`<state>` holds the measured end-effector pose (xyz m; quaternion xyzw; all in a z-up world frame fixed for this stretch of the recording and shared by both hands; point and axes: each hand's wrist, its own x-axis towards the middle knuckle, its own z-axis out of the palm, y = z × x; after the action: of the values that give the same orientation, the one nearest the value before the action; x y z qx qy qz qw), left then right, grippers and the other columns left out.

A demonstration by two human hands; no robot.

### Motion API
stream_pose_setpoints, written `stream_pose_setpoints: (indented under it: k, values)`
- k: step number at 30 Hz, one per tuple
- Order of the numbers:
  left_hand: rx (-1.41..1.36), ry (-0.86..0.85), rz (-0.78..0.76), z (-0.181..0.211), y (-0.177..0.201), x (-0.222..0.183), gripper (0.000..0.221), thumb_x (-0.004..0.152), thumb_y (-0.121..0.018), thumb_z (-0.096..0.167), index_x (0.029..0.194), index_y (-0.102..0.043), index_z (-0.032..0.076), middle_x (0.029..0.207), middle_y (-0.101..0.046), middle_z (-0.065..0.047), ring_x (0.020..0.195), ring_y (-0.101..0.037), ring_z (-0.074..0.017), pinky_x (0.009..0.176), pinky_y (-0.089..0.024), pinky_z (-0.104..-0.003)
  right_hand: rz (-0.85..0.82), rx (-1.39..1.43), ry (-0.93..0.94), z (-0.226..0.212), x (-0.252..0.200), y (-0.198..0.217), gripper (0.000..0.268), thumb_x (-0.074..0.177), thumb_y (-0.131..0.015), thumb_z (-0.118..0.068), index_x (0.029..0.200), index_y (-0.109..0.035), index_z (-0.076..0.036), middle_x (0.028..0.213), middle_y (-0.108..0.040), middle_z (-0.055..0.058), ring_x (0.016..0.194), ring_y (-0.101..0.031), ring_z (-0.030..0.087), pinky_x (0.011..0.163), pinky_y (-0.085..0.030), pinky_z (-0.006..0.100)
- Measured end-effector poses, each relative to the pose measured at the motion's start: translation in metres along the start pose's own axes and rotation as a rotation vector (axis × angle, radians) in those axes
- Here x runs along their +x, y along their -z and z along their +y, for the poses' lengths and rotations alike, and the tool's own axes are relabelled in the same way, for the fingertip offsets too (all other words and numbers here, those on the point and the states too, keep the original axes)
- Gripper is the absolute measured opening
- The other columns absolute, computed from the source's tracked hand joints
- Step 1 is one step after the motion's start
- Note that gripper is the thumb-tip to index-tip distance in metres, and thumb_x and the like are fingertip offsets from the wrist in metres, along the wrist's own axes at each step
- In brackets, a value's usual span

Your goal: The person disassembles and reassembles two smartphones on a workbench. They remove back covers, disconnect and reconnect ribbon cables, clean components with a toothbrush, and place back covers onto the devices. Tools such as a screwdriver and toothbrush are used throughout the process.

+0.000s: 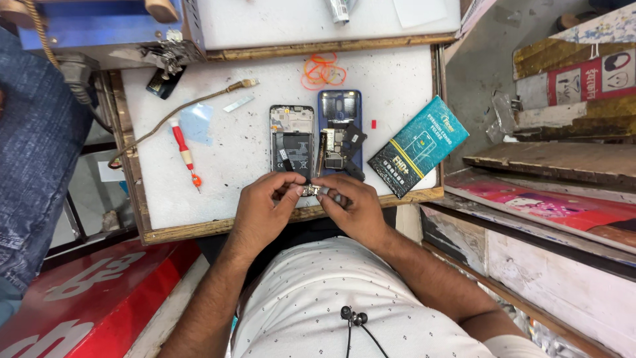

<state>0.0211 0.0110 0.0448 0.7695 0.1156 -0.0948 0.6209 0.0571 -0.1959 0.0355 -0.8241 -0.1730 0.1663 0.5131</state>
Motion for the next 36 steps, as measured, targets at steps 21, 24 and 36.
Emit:
stream_pose_setpoints:
  k: [21, 24, 36]
  values:
    - [-0.239, 0.075, -0.061, -0.018, -0.007, 0.016, 0.018, 0.097, -0.068, 0.009, 0.112, -0.072, 0.0, 0.092, -0.078, -0.006, 0.084, -0.074, -0.0088, 0.075, -0.062, -0.025, 0.107, -0.138, -0.034, -0.019, 0.019, 0.006, 0.022, 0.088, -0.081, -0.008, 0.11, -0.079, -0.01, 0.088, -0.07, 0.003, 0.058, -0.05, 0.008, 0.052, -0.042, 0.025]
    - [-0.212, 0.097, -0.09, -0.023, -0.004, 0.019, 0.017, 0.097, -0.068, 0.008, 0.111, -0.072, -0.001, 0.089, -0.077, -0.006, 0.083, -0.072, -0.0089, 0.075, -0.06, -0.025, 0.085, -0.16, -0.029, -0.022, 0.022, 0.008, 0.021, 0.088, -0.081, -0.01, 0.109, -0.08, -0.011, 0.092, -0.068, 0.003, 0.061, -0.054, 0.009, 0.053, -0.044, 0.026]
    - [-0.227, 0.072, -0.252, -0.041, 0.008, 0.024, 0.014, 0.096, -0.068, 0.007, 0.107, -0.075, 0.001, 0.091, -0.076, -0.003, 0.086, -0.069, -0.0075, 0.077, -0.058, -0.024, -0.033, -0.218, 0.197, -0.016, 0.02, 0.012, 0.02, 0.087, -0.081, -0.009, 0.107, -0.079, -0.01, 0.114, -0.065, 0.01, 0.072, -0.063, 0.013, 0.063, -0.055, 0.028]
